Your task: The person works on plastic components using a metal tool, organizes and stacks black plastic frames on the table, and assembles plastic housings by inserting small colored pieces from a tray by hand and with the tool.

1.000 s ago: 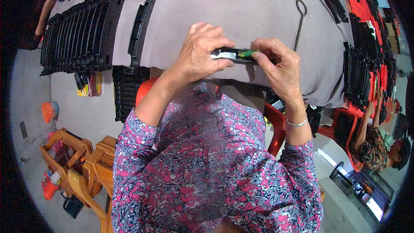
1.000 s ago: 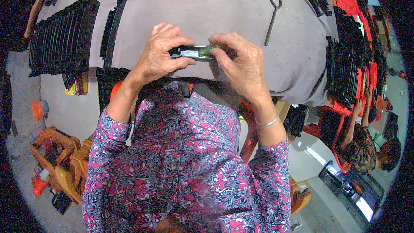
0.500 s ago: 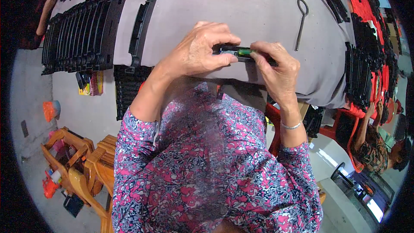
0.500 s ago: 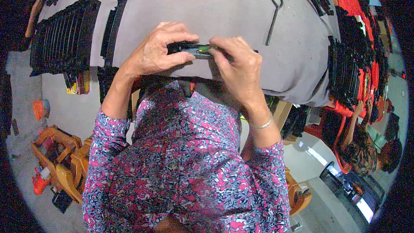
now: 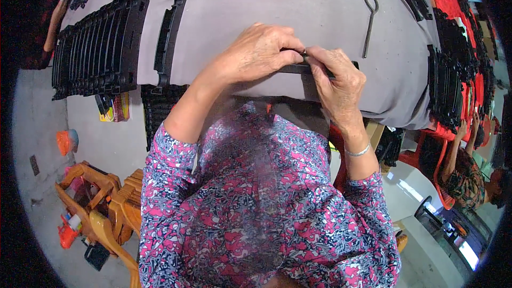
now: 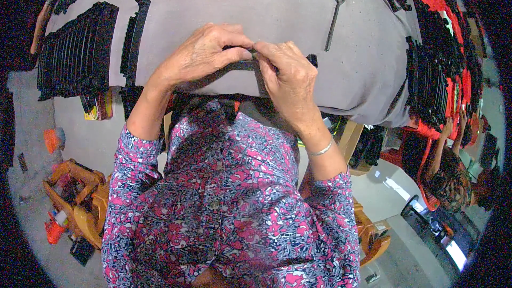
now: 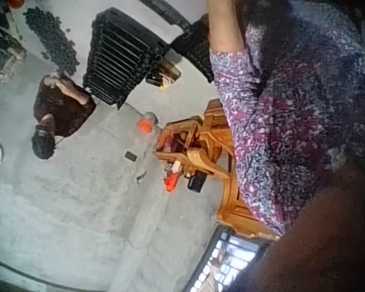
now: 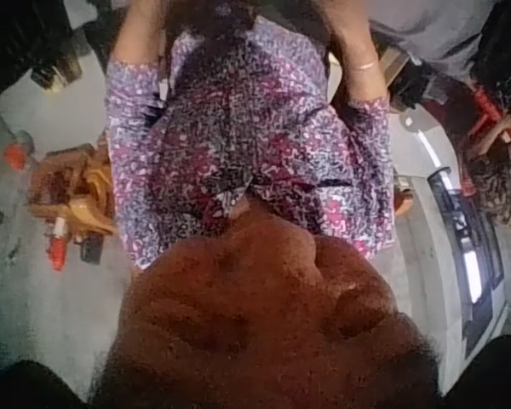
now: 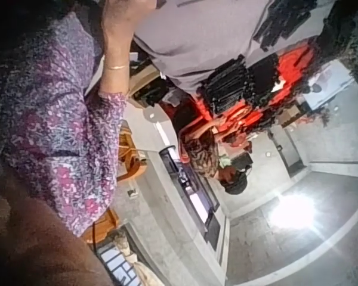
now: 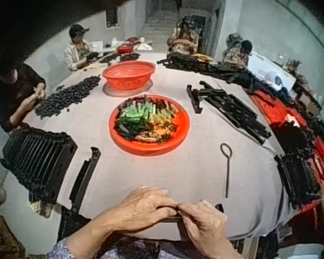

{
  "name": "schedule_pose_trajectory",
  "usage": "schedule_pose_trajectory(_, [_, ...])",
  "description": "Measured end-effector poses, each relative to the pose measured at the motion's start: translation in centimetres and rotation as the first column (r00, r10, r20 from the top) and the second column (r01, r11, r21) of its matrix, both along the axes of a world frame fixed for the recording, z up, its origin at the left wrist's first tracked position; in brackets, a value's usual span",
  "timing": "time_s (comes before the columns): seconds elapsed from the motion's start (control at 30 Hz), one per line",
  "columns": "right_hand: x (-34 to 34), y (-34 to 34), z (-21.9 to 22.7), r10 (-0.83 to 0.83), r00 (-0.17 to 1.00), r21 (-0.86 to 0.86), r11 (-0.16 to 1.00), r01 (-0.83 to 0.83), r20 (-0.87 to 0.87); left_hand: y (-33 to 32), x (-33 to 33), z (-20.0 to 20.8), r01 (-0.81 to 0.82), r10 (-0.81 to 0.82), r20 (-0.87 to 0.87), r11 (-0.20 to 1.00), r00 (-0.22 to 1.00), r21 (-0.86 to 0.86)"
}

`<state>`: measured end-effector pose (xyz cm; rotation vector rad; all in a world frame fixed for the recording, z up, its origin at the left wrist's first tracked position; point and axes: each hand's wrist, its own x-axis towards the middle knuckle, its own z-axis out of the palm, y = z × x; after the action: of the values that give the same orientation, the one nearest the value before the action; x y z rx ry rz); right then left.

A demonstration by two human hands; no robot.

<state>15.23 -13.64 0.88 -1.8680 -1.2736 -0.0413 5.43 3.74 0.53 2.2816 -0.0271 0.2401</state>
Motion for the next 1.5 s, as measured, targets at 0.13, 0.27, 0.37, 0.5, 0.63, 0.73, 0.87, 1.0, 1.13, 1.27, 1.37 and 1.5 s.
schedule_pose_trajectory(0.13, [-0.3, 0.2, 0.0, -0.022, 1.0, -0.019, 1.0, 0.022, 0.011, 0.7, 0.8, 0.2, 0.013, -0.017, -0.149, 1.0, 0.989, -0.027])
schedule_pose_trajectory(0.27, [-0.3, 0.4, -0.2, -0.025, 0.997, -0.038, 0.999, 0.028, 0.079, 0.7, 1.0, -0.1, 0.003, -0.007, -0.172, 1.0, 0.985, -0.024])
schedule_pose_trajectory(0.37, [-0.3, 0.4, -0.2, -0.029, 0.989, -0.051, 0.998, 0.036, 0.144, 0.7, 0.9, 0.4, 0.0, -0.002, -0.207, 1.0, 0.978, -0.01])
schedule_pose_trajectory(0.5, [-0.4, 0.0, -0.1, -0.018, 0.993, -0.072, 0.997, 0.026, 0.114, 0.7, 0.9, 0.2, 0.005, 0.001, -0.178, 0.999, 0.984, 0.035])
schedule_pose_trajectory(0.63, [0.2, -0.9, 0.5, -0.067, 0.995, -0.004, 0.998, 0.067, 0.07, 0.1, 0.9, 0.5, -0.01, 0.025, -0.161, 0.996, 0.987, 0.093])
schedule_pose_trajectory(0.73, [1.2, -1.8, 1.4, -0.013, 0.992, -0.077, 0.997, 0.023, 0.122, 0.2, 0.7, 0.9, -0.027, 0.049, -0.204, 0.994, 0.978, 0.106])
schedule_pose_trajectory(0.87, [0.9, -2.2, 1.0, 0.108, 0.965, -0.177, 0.982, -0.066, 0.24, 0.1, 0.8, 1.2, -0.025, 0.048, -0.266, 0.996, 0.963, 0.09])
schedule_pose_trajectory(1.0, [0.6, -1.4, 0.3, 0.125, 0.93, -0.182, 0.981, -0.064, 0.346, -0.2, 0.7, 0.9, -0.051, 0.077, -0.209, 0.99, 0.975, 0.129])
schedule_pose_trajectory(1.13, [0.4, -1.2, 0.1, 0.144, 0.933, -0.207, 0.975, -0.077, 0.33, -0.1, 0.7, 0.7, -0.042, 0.066, -0.209, 0.992, 0.976, 0.118])
schedule_pose_trajectory(1.27, [0.5, -1.3, -0.1, 0.139, 0.936, -0.202, 0.976, -0.075, 0.325, -0.4, 0.3, 0.6, -0.057, 0.07, -0.162, 0.995, 0.984, 0.083])
schedule_pose_trajectory(1.37, [0.4, -1.3, 0.4, 0.134, 0.957, -0.196, 0.977, -0.084, 0.257, -0.4, -0.6, 0.2, -0.103, 0.106, -0.052, 0.993, 0.993, 0.063])
schedule_pose_trajectory(1.5, [1.2, -2.8, 0.5, -0.009, 0.993, 0.05, 0.999, 0.015, -0.115, -1.2, -2.9, 1.0, -0.212, 0.212, -0.037, 0.977, 0.977, 0.0])
